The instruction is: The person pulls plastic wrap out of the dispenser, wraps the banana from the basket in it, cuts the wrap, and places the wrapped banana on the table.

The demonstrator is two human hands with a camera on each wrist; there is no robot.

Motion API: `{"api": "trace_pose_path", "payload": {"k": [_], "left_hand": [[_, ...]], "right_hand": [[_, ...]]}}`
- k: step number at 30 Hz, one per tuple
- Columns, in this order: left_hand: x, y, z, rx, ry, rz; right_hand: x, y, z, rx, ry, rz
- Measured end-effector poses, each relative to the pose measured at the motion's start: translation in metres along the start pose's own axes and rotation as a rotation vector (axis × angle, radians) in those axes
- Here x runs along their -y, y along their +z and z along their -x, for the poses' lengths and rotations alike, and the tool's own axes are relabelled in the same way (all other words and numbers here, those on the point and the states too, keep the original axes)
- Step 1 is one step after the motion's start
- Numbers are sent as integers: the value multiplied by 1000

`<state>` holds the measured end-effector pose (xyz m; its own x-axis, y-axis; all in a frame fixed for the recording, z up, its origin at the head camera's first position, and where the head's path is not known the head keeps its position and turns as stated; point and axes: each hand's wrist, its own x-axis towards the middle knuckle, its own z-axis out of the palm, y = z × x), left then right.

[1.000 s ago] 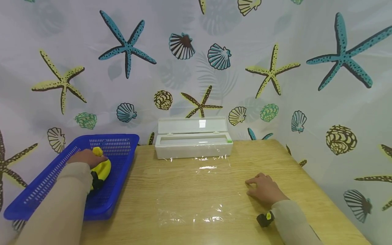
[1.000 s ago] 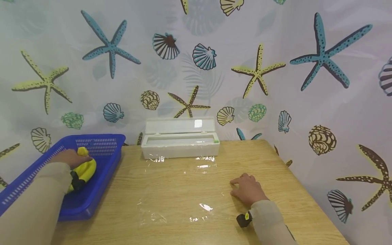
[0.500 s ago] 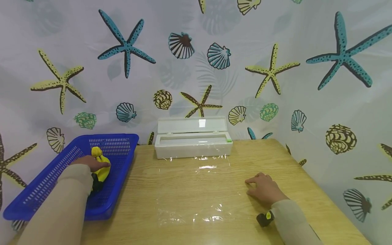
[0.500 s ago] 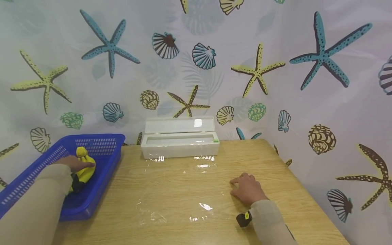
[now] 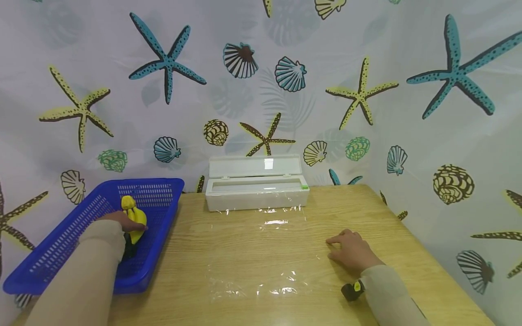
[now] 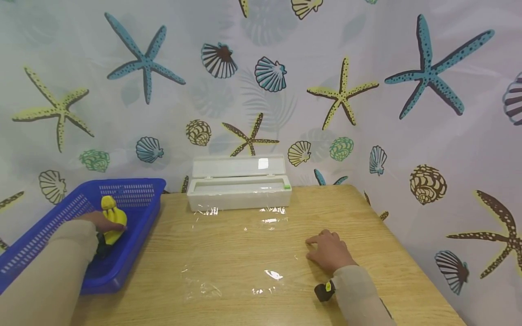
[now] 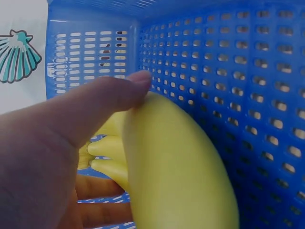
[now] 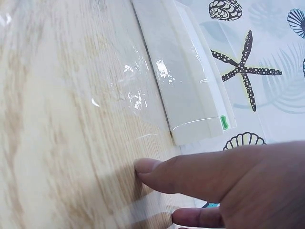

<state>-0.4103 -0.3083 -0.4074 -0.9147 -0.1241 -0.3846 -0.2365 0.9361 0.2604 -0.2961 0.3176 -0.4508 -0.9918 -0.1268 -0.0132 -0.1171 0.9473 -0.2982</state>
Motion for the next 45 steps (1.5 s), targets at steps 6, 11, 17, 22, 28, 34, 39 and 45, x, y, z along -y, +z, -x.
{"api": "trace_pose_path", "payload": {"k": [6, 11, 17, 22, 28, 34, 39, 45], "left_hand": [[-5, -1, 6, 17, -7, -1], [-8, 0, 10, 32, -1, -10], [-5, 0, 8, 43, 20, -7], [-4, 0, 6, 32, 24, -18], [-2, -1, 3, 29, 14, 8], [1, -2, -1, 5, -3, 22], [-1, -5, 1, -21, -10, -7], [-10, -12, 13, -57, 17, -39]], "right_hand": [[0, 0, 0, -6, -4, 7], [-1, 1, 0, -5, -5, 12], [-1, 1, -1, 2, 0, 22], [-2, 2, -2, 5, 3, 23], [-2, 2, -2, 8, 3, 20], [-1, 1, -2, 9, 6, 14], [-1, 1, -2, 9, 3, 23], [0, 1, -1, 9, 2, 21]]}}
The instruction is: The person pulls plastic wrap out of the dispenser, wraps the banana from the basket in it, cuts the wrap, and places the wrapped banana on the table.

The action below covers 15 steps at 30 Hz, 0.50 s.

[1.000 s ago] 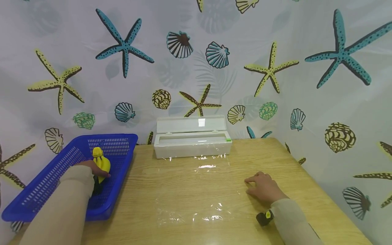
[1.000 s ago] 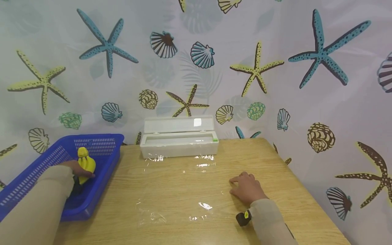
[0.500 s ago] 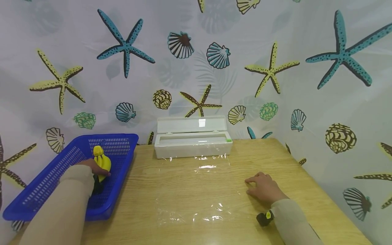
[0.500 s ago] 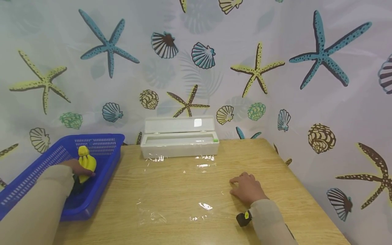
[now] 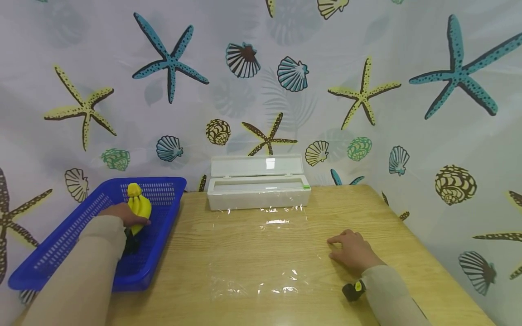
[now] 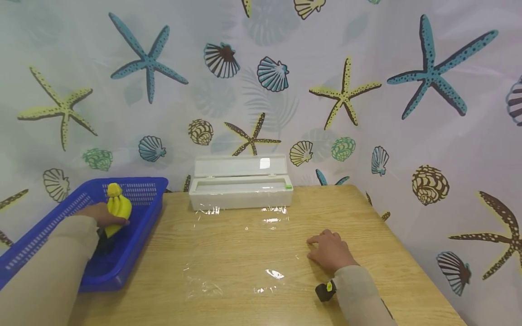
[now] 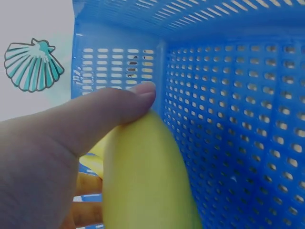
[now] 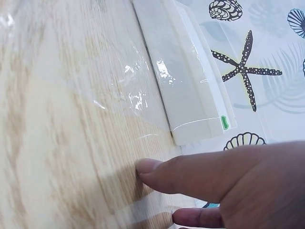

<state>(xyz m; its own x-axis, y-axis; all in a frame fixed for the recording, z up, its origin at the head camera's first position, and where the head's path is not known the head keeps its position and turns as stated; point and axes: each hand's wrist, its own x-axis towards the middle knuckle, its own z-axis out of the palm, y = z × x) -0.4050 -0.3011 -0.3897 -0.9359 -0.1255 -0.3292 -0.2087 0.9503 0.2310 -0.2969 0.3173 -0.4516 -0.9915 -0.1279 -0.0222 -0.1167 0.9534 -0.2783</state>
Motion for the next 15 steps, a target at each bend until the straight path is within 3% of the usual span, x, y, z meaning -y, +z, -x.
{"api": "trace_pose_path", "payload": {"k": [15], "left_hand": [[-13, -12, 1, -69, 81, -13]], "right_hand": [[2, -2, 0, -3, 3, -11]]}}
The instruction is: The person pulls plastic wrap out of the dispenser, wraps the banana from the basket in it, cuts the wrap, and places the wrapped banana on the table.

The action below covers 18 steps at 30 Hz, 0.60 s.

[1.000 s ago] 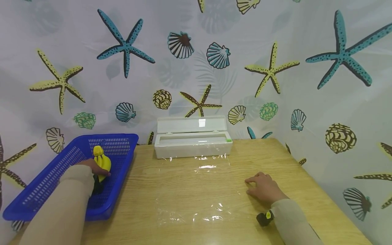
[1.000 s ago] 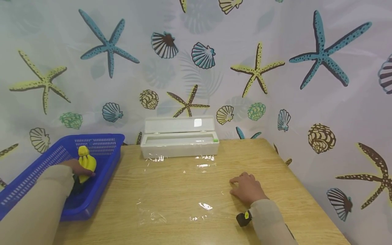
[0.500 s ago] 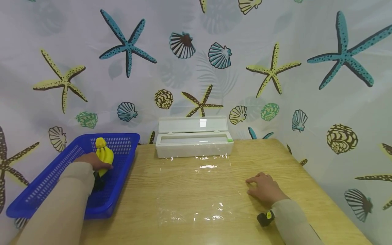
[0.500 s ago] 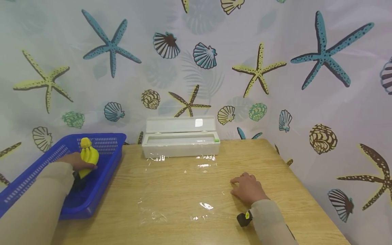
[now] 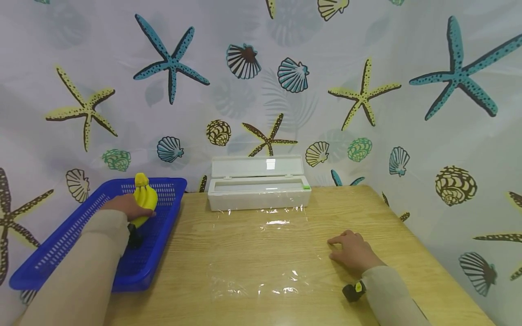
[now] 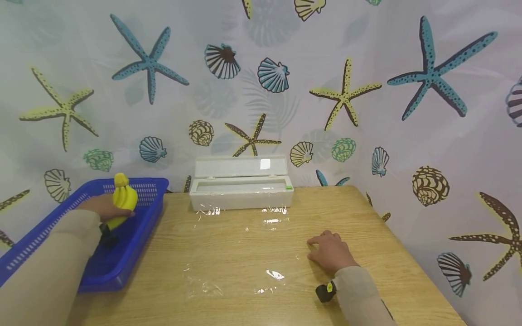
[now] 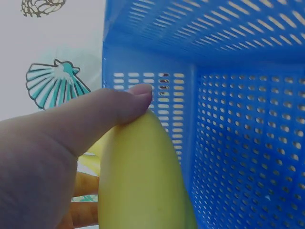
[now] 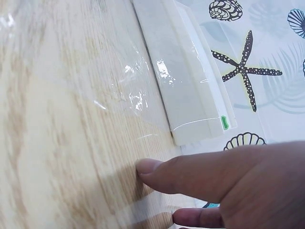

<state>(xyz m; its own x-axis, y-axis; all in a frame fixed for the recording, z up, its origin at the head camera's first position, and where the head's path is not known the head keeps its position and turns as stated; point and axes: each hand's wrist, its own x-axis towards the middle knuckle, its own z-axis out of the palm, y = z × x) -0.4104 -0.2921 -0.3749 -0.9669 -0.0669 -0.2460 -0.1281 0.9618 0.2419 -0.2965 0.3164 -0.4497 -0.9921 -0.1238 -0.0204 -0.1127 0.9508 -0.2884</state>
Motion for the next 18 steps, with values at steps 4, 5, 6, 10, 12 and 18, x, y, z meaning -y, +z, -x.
{"api": "trace_pose_path", "payload": {"k": [4, 5, 6, 10, 12, 18], "left_hand": [[-4, -1, -1, -17, 10, 3], [-5, -1, -2, -26, 18, 3], [-7, -1, -2, -34, 24, 3], [-12, -2, -2, -57, 51, 4], [-15, -3, -1, -64, 59, -1], [-26, -7, 5, -91, 83, -26]], "right_hand": [[0, 0, 1, 2, 1, -1], [0, 0, 1, 3, 1, -3], [0, -1, 1, 4, 2, -5], [1, -1, 1, 5, 4, -12], [1, -1, 1, 6, 6, -13], [0, 0, 1, 13, 17, -10]]}}
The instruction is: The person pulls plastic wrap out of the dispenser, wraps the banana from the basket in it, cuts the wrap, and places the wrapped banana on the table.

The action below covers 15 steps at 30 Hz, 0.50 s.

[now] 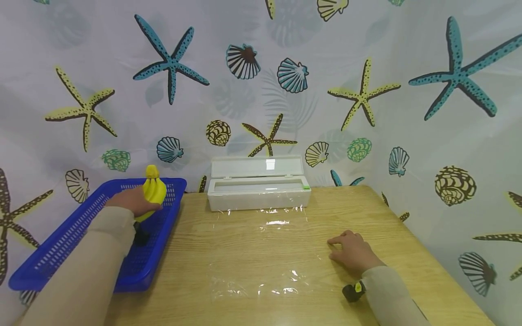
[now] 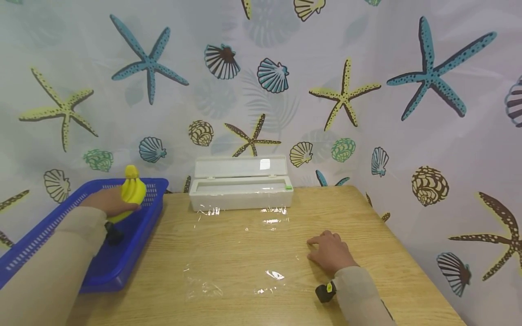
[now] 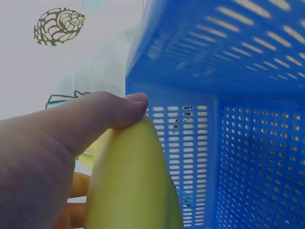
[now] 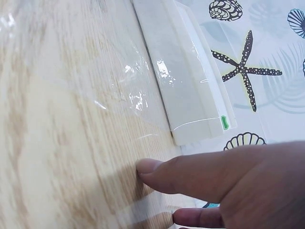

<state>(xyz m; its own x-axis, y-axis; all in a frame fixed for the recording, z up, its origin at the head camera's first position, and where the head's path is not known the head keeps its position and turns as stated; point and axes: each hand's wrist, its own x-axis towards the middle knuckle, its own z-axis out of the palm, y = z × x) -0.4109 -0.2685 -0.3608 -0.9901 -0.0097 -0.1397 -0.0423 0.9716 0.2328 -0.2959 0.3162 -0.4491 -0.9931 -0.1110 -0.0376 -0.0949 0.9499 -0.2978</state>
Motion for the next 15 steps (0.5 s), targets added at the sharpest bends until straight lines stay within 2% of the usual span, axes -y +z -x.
{"api": "trace_pose_path", "payload": {"k": [7, 13, 15], "left_hand": [[-15, -4, 4, -39, 24, -31], [-36, -15, 18, -72, 62, -34], [-41, -16, 19, -84, 71, -43]], "right_hand": [[0, 0, 0, 3, 3, 0], [0, 0, 0, 2, 3, 2], [0, 1, 0, 4, 4, 0]]}}
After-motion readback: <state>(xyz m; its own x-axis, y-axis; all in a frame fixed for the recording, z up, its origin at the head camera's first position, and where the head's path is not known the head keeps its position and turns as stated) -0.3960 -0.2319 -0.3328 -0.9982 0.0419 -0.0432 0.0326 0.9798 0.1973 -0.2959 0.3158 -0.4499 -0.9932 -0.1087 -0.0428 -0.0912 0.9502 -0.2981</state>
